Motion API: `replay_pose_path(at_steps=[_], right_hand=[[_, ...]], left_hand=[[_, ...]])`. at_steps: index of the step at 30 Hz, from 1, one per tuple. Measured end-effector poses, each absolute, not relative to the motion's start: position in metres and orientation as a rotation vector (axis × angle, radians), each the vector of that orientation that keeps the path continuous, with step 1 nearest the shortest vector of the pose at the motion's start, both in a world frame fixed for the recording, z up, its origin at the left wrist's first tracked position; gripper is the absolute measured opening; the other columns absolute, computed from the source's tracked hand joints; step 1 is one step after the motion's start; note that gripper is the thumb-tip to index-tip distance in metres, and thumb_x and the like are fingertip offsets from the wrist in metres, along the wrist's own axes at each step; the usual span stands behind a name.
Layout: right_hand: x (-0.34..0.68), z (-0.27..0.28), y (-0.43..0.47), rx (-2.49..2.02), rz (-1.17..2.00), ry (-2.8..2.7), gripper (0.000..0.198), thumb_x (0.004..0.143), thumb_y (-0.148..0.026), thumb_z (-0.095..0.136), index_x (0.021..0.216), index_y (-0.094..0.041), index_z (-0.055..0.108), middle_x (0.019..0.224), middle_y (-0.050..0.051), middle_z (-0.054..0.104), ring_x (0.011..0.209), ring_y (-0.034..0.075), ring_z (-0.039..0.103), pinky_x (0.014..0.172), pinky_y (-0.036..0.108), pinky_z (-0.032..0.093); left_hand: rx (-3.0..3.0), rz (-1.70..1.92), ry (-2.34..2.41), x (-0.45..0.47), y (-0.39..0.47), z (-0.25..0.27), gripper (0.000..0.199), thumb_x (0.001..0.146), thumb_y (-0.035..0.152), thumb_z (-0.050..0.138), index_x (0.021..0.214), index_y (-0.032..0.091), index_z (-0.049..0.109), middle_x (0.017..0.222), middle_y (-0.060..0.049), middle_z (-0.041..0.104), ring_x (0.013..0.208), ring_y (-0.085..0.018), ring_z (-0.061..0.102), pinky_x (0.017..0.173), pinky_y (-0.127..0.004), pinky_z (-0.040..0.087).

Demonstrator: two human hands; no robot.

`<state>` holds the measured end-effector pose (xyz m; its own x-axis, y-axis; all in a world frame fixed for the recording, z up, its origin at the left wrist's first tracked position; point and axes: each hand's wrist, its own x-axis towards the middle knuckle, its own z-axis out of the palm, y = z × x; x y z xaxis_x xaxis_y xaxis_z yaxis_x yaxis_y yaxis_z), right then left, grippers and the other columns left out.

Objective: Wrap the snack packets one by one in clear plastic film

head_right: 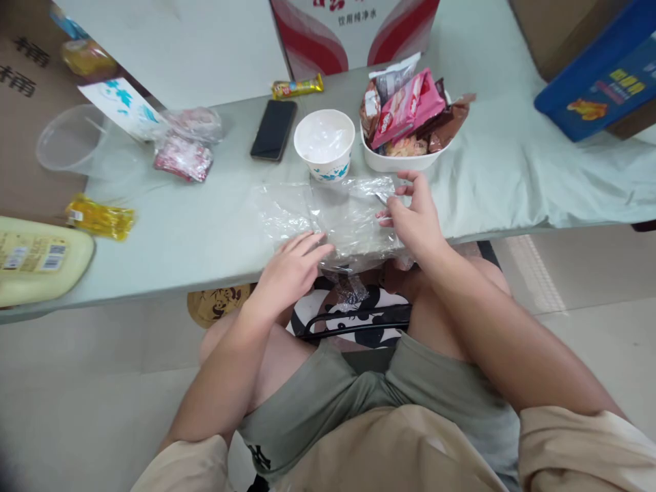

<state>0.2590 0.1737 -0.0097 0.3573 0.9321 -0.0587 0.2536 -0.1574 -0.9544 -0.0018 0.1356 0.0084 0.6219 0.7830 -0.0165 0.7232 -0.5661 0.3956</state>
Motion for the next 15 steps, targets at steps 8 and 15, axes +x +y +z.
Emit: replay_pose_path(at_steps=[8, 15], right_hand=[[0.253, 0.027, 0.131, -1.442, 0.353, -1.815, 0.042, 0.086, -0.038, 0.060, 0.126, -0.028, 0.064, 0.133, 0.014, 0.057, 0.132, 0.036, 0.051, 0.113, 0.057, 0.043], [0.219, 0.006, 0.122, -1.260, 0.344, -2.409, 0.051, 0.083, -0.019, 0.066, 0.131, -0.036, 0.064, 0.157, 0.001, 0.049, 0.153, 0.035, 0.031, 0.124, 0.063, 0.020]], left_hand=[[1.911, 0.856, 1.341, -0.051, 0.144, 0.017, 0.036, 0.091, 0.018, 0.050, 0.111, 0.027, 0.078, 0.125, -0.005, 0.073, 0.120, -0.023, 0.066, 0.110, -0.043, 0.050], [1.753, 0.881, 1.228, -0.050, 0.153, 0.015, 0.033, 0.092, 0.025, 0.052, 0.111, 0.026, 0.078, 0.130, -0.006, 0.071, 0.128, -0.025, 0.062, 0.116, -0.046, 0.045]])
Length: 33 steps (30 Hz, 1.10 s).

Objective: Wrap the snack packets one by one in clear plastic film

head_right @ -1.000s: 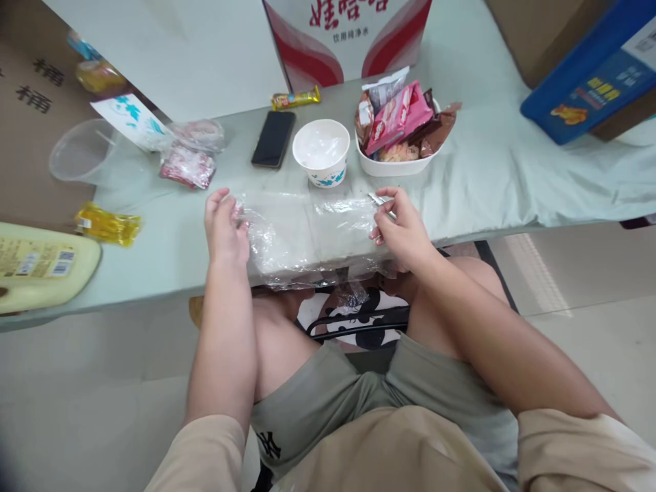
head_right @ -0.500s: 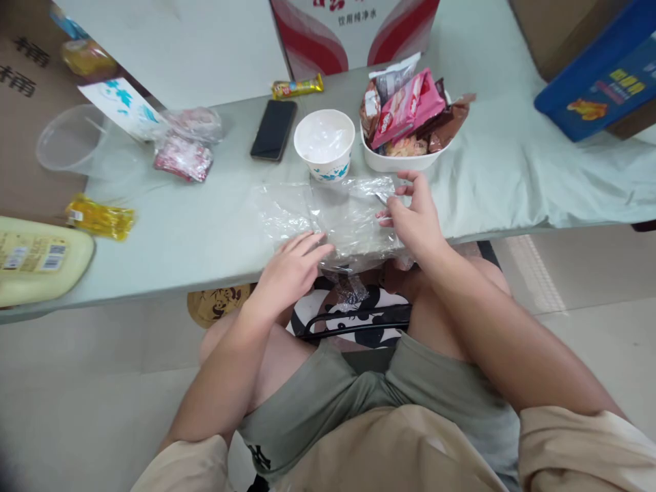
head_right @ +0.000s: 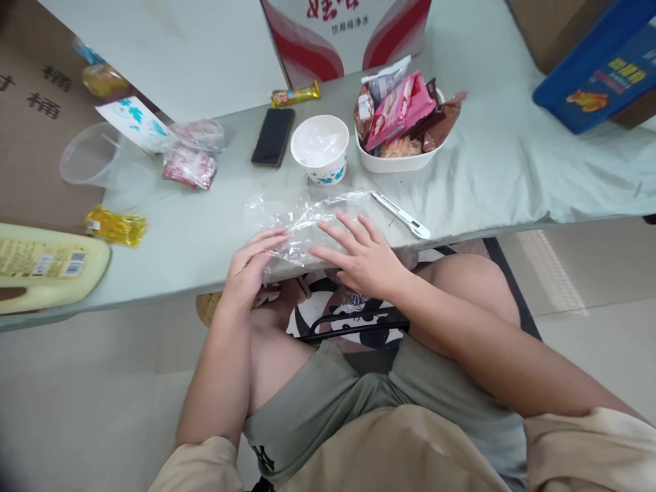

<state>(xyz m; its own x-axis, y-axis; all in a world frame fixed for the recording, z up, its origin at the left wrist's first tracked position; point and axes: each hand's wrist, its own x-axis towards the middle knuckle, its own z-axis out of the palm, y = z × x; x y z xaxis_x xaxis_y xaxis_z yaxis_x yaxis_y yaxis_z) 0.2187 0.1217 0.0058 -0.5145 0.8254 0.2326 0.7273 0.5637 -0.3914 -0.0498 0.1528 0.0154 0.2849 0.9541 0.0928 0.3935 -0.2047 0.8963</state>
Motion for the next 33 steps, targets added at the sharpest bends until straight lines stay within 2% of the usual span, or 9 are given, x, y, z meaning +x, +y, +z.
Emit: replay_pose_path(at_steps=[4, 7, 11, 14, 19, 22, 26, 30, 33], right_hand=[[0.216, -0.004, 0.135, -1.323, 0.327, -2.394, 0.017, 0.087, -0.016, 0.060, 0.094, -0.024, 0.072, 0.151, 0.007, 0.056, 0.149, 0.036, 0.039, 0.121, 0.063, 0.026], [0.223, 0.001, 0.140, -1.277, 0.417, -2.292, 0.011, 0.088, -0.023, 0.057, 0.084, -0.023, 0.068, 0.142, 0.009, 0.063, 0.143, 0.036, 0.046, 0.116, 0.062, 0.033], [0.237, 0.014, 0.141, -1.293, 0.646, -2.073, 0.009, 0.083, -0.024, 0.055, 0.084, -0.023, 0.064, 0.111, 0.009, 0.075, 0.109, 0.032, 0.069, 0.098, 0.051, 0.051], [0.249, 0.019, 0.143, -1.440, 0.734, -1.867, 0.011, 0.080, -0.023, 0.056, 0.086, -0.022, 0.065, 0.098, 0.006, 0.075, 0.093, 0.028, 0.071, 0.088, 0.045, 0.054], [0.263, 0.018, 0.143, -1.493, 0.668, -1.751, 0.022, 0.080, -0.029, 0.063, 0.100, -0.025, 0.070, 0.109, 0.007, 0.075, 0.110, 0.030, 0.068, 0.100, 0.050, 0.051], [0.263, 0.018, 0.142, -1.427, 0.667, -1.743, 0.017, 0.081, -0.036, 0.067, 0.094, -0.025, 0.072, 0.113, 0.008, 0.074, 0.114, 0.030, 0.067, 0.105, 0.052, 0.049], [0.259, 0.024, 0.139, -1.363, 0.794, -1.590, 0.021, 0.084, -0.045, 0.068, 0.079, -0.024, 0.068, 0.106, 0.007, 0.076, 0.113, 0.030, 0.068, 0.105, 0.052, 0.050], [0.256, 0.030, 0.140, -1.430, 1.017, -1.351, 0.033, 0.085, -0.056, 0.069, 0.081, -0.023, 0.068, 0.076, 0.005, 0.071, 0.078, 0.023, 0.071, 0.076, 0.040, 0.058], [0.256, 0.029, 0.142, -1.463, 1.117, -1.274, 0.035, 0.082, -0.057, 0.071, 0.086, -0.022, 0.070, 0.065, 0.001, 0.065, 0.056, 0.015, 0.060, 0.058, 0.031, 0.051]], left_hand=[[1.864, 0.758, 1.101, -0.043, 0.157, 0.013, 0.050, 0.091, 0.034, 0.058, 0.141, 0.026, 0.060, 0.139, -0.010, 0.066, 0.130, -0.026, 0.062, 0.114, -0.047, 0.046], [2.081, 0.562, 1.153, -0.040, 0.156, 0.013, 0.080, 0.076, 0.037, 0.078, 0.149, 0.028, 0.048, 0.153, -0.011, 0.054, 0.145, -0.033, 0.048, 0.122, -0.055, 0.035], [2.251, 0.469, 1.224, -0.039, 0.153, 0.012, 0.061, 0.076, 0.020, 0.072, 0.135, 0.027, 0.062, 0.152, -0.009, 0.056, 0.148, -0.033, 0.043, 0.125, -0.057, 0.030], [2.167, 0.685, 1.296, -0.042, 0.150, 0.013, 0.038, 0.079, 0.012, 0.061, 0.113, 0.025, 0.073, 0.133, -0.008, 0.069, 0.128, -0.028, 0.062, 0.113, -0.048, 0.047], [1.657, 1.088, 1.436, -0.050, 0.151, 0.015, 0.008, 0.078, 0.023, 0.071, 0.085, 0.023, 0.075, 0.086, -0.005, 0.075, 0.085, -0.021, 0.072, 0.085, -0.035, 0.058], [1.358, 1.227, 1.373, -0.054, 0.155, 0.012, 0.018, 0.076, 0.037, 0.077, 0.082, 0.020, 0.073, 0.073, -0.003, 0.071, 0.071, -0.017, 0.070, 0.071, -0.029, 0.056], [1.218, 1.264, 1.277, -0.058, 0.161, 0.010, 0.029, 0.069, 0.046, 0.082, 0.073, 0.019, 0.072, 0.077, -0.006, 0.074, 0.073, -0.017, 0.069, 0.063, -0.026, 0.053], [1.056, 1.311, 1.231, -0.053, 0.164, 0.013, 0.040, 0.062, 0.053, 0.087, 0.068, 0.018, 0.067, 0.074, -0.006, 0.073, 0.064, -0.014, 0.065, 0.055, -0.024, 0.049], [0.983, 1.348, 1.227, -0.047, 0.167, 0.017, 0.042, 0.066, 0.055, 0.085, 0.073, 0.019, 0.067, 0.075, -0.004, 0.071, 0.044, -0.006, 0.048, 0.040, -0.020, 0.033]])
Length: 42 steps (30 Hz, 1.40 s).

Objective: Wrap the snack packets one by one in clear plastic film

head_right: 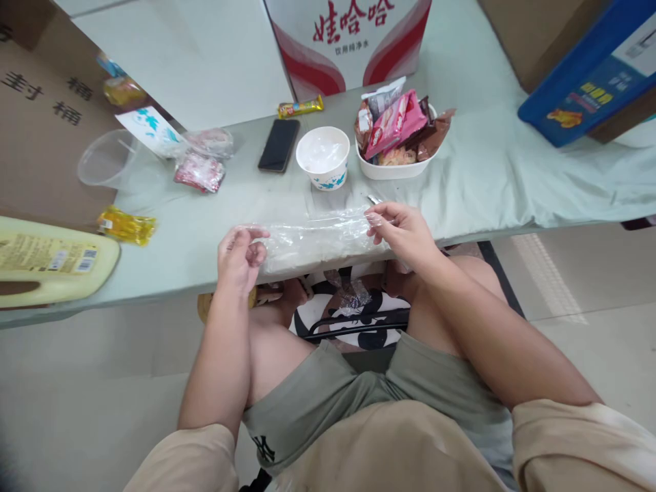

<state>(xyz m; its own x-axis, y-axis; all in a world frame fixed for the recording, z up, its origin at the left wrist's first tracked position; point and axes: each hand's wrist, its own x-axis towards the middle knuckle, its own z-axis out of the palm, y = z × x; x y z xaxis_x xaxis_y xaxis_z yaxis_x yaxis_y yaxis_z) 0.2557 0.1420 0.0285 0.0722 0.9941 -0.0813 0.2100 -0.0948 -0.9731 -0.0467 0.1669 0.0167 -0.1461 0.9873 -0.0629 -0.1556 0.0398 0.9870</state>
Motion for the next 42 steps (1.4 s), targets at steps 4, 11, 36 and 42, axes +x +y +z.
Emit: replay_pose_path(at_steps=[4, 11, 36, 42], right_hand=[[0.258, 0.020, 0.144, -1.503, 1.191, -1.282, 0.031, 0.080, -0.052, 0.072, 0.081, -0.021, 0.072, 0.074, 0.002, 0.068, 0.060, 0.013, 0.058, 0.060, 0.030, 0.049], [0.256, 0.016, 0.149, -1.408, 1.266, -1.087, 0.029, 0.080, -0.050, 0.070, 0.077, -0.022, 0.067, 0.083, 0.004, 0.072, 0.072, 0.016, 0.066, 0.067, 0.031, 0.053], [0.229, 0.003, 0.147, -1.288, 1.292, -1.192, 0.053, 0.088, -0.048, 0.062, 0.132, -0.031, 0.038, 0.094, -0.003, 0.053, 0.056, 0.010, 0.058, 0.055, 0.029, 0.056], [0.228, -0.001, 0.153, -1.503, 1.237, -1.198, 0.059, 0.091, -0.043, 0.058, 0.142, -0.031, 0.032, 0.112, 0.006, 0.058, 0.055, 0.009, 0.061, 0.041, 0.024, 0.048]], left_hand=[[0.920, 1.350, 1.298, -0.044, 0.171, 0.017, 0.034, 0.069, 0.047, 0.084, 0.074, 0.019, 0.065, 0.074, -0.001, 0.067, 0.040, -0.003, 0.042, 0.035, -0.019, 0.024], [0.932, 1.295, 1.516, -0.049, 0.174, 0.013, 0.028, 0.076, 0.041, 0.078, 0.074, 0.017, 0.065, 0.065, 0.000, 0.064, 0.043, -0.005, 0.051, 0.034, -0.015, 0.023], [1.061, 1.222, 1.637, -0.066, 0.175, 0.018, 0.028, 0.089, 0.044, 0.061, 0.076, 0.021, 0.053, 0.046, 0.006, 0.052, 0.032, -0.007, 0.039, 0.033, -0.017, 0.025], [1.092, 1.039, 1.804, -0.067, 0.171, 0.021, 0.021, 0.088, 0.034, 0.057, 0.072, 0.020, 0.056, 0.042, 0.006, 0.049, 0.030, -0.007, 0.035, 0.033, -0.018, 0.024]])
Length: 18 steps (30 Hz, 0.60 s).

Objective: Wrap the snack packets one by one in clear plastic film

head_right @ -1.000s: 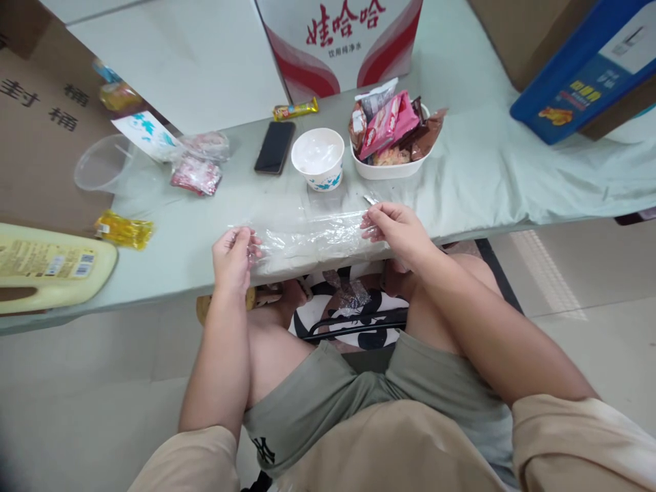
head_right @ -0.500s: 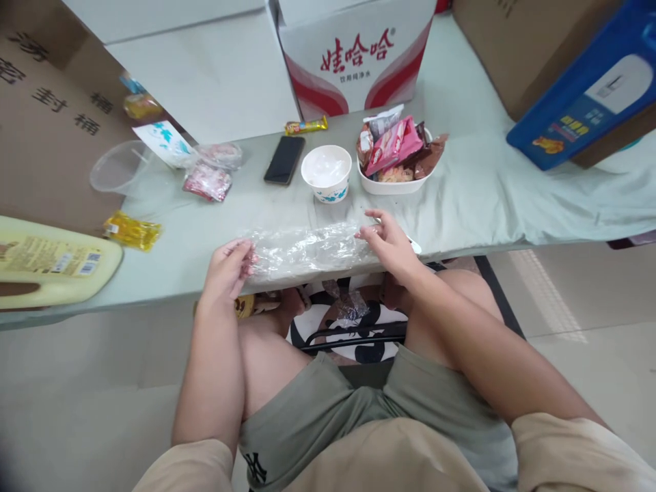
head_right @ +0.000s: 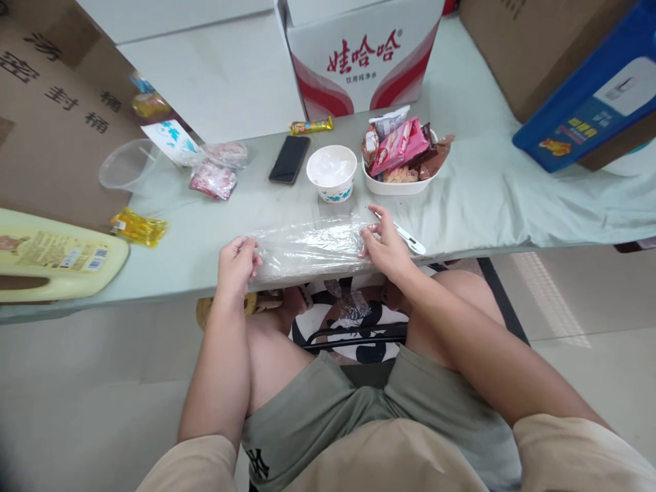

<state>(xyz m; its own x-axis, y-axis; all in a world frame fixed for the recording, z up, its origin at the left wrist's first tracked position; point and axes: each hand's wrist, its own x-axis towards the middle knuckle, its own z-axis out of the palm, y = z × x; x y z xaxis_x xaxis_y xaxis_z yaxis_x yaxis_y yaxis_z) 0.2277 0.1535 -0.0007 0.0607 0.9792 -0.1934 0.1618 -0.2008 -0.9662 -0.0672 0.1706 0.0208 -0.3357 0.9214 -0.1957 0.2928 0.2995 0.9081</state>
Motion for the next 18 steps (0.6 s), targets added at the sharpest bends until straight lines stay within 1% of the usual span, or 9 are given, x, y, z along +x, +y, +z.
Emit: replay_pose_path(at_steps=[2, 3, 6, 8, 10, 12, 15, 17, 18], right_hand=[[0.228, -0.001, 0.152, -1.488, 1.247, -1.260, 0.071, 0.088, -0.039, 0.062, 0.149, -0.031, 0.026, 0.120, 0.009, 0.060, 0.061, 0.012, 0.065, 0.050, 0.028, 0.055], [0.228, -0.002, 0.152, -1.483, 1.236, -1.314, 0.074, 0.086, -0.035, 0.063, 0.150, -0.031, 0.026, 0.124, 0.010, 0.060, 0.062, 0.012, 0.065, 0.055, 0.030, 0.057], [0.228, -0.003, 0.149, -1.526, 1.107, -1.538, 0.069, 0.083, -0.024, 0.059, 0.148, -0.030, 0.036, 0.131, 0.011, 0.061, 0.057, 0.011, 0.062, 0.064, 0.036, 0.059], [0.227, -0.004, 0.149, -1.555, 1.017, -1.662, 0.066, 0.084, -0.020, 0.055, 0.147, -0.029, 0.041, 0.132, 0.010, 0.062, 0.054, 0.010, 0.061, 0.069, 0.039, 0.058], [0.225, -0.005, 0.150, -1.574, 0.969, -1.733, 0.066, 0.084, -0.018, 0.053, 0.148, -0.028, 0.042, 0.132, 0.010, 0.062, 0.054, 0.010, 0.060, 0.073, 0.040, 0.058], [0.224, -0.006, 0.151, -1.597, 0.923, -1.780, 0.066, 0.084, -0.016, 0.051, 0.149, -0.027, 0.042, 0.132, 0.011, 0.062, 0.055, 0.010, 0.059, 0.075, 0.041, 0.057], [0.220, -0.007, 0.154, -1.614, 0.824, -1.853, 0.066, 0.085, -0.014, 0.048, 0.149, -0.025, 0.044, 0.131, 0.012, 0.061, 0.064, 0.014, 0.060, 0.079, 0.042, 0.056], [0.217, -0.007, 0.154, -1.636, 0.751, -1.894, 0.065, 0.085, -0.014, 0.048, 0.150, -0.024, 0.046, 0.128, 0.013, 0.061, 0.071, 0.017, 0.062, 0.083, 0.044, 0.056], [0.216, -0.007, 0.153, -1.650, 0.720, -1.915, 0.065, 0.085, -0.015, 0.049, 0.150, -0.024, 0.046, 0.129, 0.014, 0.060, 0.072, 0.018, 0.062, 0.084, 0.045, 0.056]], left_hand=[[1.039, 1.039, 1.850, -0.067, 0.169, 0.023, 0.016, 0.085, 0.031, 0.056, 0.072, 0.020, 0.056, 0.045, 0.006, 0.051, 0.031, -0.007, 0.037, 0.033, -0.018, 0.025], [1.009, 1.045, 1.867, -0.068, 0.169, 0.023, 0.014, 0.082, 0.029, 0.057, 0.072, 0.020, 0.055, 0.046, 0.006, 0.052, 0.032, -0.007, 0.039, 0.034, -0.018, 0.026], [0.941, 1.099, 1.872, -0.070, 0.165, 0.026, 0.006, 0.073, 0.025, 0.058, 0.071, 0.019, 0.056, 0.050, 0.005, 0.055, 0.037, -0.009, 0.048, 0.036, -0.018, 0.030], [0.912, 1.185, 1.844, -0.071, 0.161, 0.028, 0.006, 0.069, 0.025, 0.058, 0.071, 0.019, 0.056, 0.050, 0.005, 0.055, 0.040, -0.009, 0.051, 0.039, -0.018, 0.033], [0.895, 1.265, 1.803, -0.072, 0.155, 0.031, 0.010, 0.067, 0.028, 0.060, 0.071, 0.020, 0.055, 0.050, 0.005, 0.055, 0.040, -0.009, 0.051, 0.039, -0.018, 0.033], [0.902, 1.286, 1.737, -0.074, 0.150, 0.033, 0.015, 0.067, 0.032, 0.063, 0.071, 0.020, 0.055, 0.052, 0.005, 0.055, 0.040, -0.009, 0.048, 0.038, -0.019, 0.030], [0.962, 1.236, 1.669, -0.080, 0.147, 0.030, 0.022, 0.070, 0.041, 0.064, 0.073, 0.021, 0.057, 0.055, 0.004, 0.054, 0.041, -0.009, 0.043, 0.039, -0.021, 0.025], [1.048, 1.195, 1.786, -0.086, 0.149, 0.025, 0.022, 0.074, 0.042, 0.063, 0.070, 0.021, 0.057, 0.054, 0.004, 0.050, 0.045, -0.009, 0.041, 0.042, -0.022, 0.028], [1.106, 1.155, 1.903, -0.088, 0.151, 0.021, 0.022, 0.075, 0.040, 0.063, 0.067, 0.020, 0.056, 0.054, 0.004, 0.049, 0.047, -0.010, 0.041, 0.046, -0.023, 0.031]])
